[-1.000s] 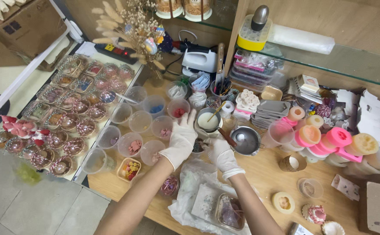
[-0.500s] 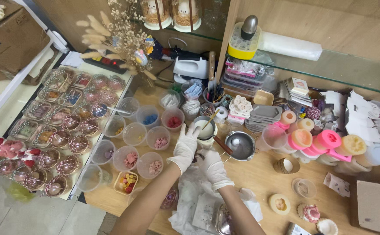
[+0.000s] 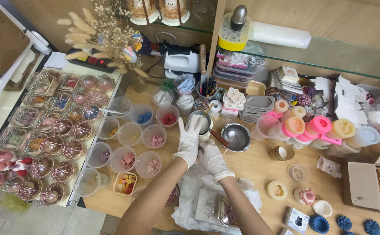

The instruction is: The person, wearing gloves, wraps a small metal chain around a transparent container containing a decorative flower and then places the assembly into a small white box on the crowded workshop table.

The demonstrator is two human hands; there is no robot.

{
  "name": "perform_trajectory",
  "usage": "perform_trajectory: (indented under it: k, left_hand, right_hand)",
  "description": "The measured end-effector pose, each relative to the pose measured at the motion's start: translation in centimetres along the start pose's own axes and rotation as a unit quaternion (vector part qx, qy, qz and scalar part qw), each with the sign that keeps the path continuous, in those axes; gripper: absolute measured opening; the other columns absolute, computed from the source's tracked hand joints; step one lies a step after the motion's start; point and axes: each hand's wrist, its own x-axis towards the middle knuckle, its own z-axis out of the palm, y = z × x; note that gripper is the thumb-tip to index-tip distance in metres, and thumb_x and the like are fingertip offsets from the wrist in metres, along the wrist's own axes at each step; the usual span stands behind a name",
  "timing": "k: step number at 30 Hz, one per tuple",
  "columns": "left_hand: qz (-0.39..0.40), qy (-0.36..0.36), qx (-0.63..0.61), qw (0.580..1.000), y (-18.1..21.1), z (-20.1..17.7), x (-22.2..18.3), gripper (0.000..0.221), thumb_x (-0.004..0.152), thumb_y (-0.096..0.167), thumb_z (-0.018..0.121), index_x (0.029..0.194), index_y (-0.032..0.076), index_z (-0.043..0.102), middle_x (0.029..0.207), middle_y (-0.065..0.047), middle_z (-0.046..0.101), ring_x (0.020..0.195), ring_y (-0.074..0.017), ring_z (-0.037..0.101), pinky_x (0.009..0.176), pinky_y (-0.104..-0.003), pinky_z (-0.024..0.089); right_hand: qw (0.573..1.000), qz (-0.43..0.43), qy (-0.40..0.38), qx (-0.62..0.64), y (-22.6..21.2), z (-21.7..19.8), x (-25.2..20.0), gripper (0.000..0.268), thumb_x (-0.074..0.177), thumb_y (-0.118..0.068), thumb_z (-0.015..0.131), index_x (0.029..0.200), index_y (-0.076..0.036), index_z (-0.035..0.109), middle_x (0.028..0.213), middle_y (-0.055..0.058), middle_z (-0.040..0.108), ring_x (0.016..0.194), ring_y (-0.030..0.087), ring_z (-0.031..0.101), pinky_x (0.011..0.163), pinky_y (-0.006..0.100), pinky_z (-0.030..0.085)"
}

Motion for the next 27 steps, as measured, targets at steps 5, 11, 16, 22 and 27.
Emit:
perform_trajectory:
  k: [5,11,16,22,27]
  left_hand:
    - [-0.051,0.074,-0.067,0.994,0.8,2.2,1.2,0.058,0.094,0.016,0.051,0.151,0.015,0.046,0.160,-0.015,0.034,0.152,-0.0311,0.024,0.127,-0.058,0.013]
    - [-0.157,-0.125,-0.515,0.833,-0.9,3.1,-0.7,0.037,0.107,0.016,0.041,0.141,0.017,0.056,0.133,-0.023,0.065,0.126,-0.0404,0.060,0.107,-0.049,0.045]
    - [0.045,0.108,-0.538,0.835,-2.3,4.8,-5.5,0.023,0.080,0.000,0.059,0.094,0.008,0.076,0.132,-0.024,0.063,0.121,-0.0410,0.059,0.100,-0.045,0.048]
    - [-0.023,0.134,-0.674,0.726,-2.2,3.3,-8.4,0.022,0.079,-0.010,0.058,0.092,0.004,0.068,0.107,-0.019,0.072,0.105,-0.0366,0.068,0.091,-0.041,0.053]
    - [-0.108,0.149,-0.672,0.717,-2.5,1.1,-10.0,0.023,0.082,-0.010,0.058,0.100,0.003,0.052,0.088,-0.023,0.065,0.090,-0.0451,0.063,0.076,-0.048,0.050]
  right_hand:
    - [0.999,-0.036,0.018,0.019,0.6,-0.3,0.0,0.022,0.081,-0.002,0.062,0.098,-0.002,0.074,0.095,0.025,0.068,0.090,0.043,0.066,0.083,0.049,0.053]
    - [0.999,-0.044,-0.019,0.002,-0.3,-2.8,-1.7,0.026,0.079,0.001,0.064,0.103,-0.005,0.075,0.097,0.025,0.069,0.093,0.042,0.065,0.086,0.047,0.052]
    - [0.999,-0.038,-0.034,-0.007,-3.6,-5.4,-2.5,0.034,0.078,-0.001,0.067,0.108,-0.012,0.077,0.103,0.020,0.068,0.099,0.038,0.065,0.087,0.044,0.052]
    - [0.978,-0.114,0.014,-0.172,-4.8,-5.5,-2.7,0.026,0.071,-0.008,0.074,0.097,-0.008,0.071,0.103,0.018,0.061,0.099,0.038,0.061,0.082,0.046,0.051]
    - [0.989,-0.119,-0.024,-0.088,-4.4,-4.4,-3.0,0.011,0.096,-0.010,0.063,0.106,-0.008,0.066,0.105,0.013,0.064,0.100,0.033,0.064,0.087,0.044,0.052]
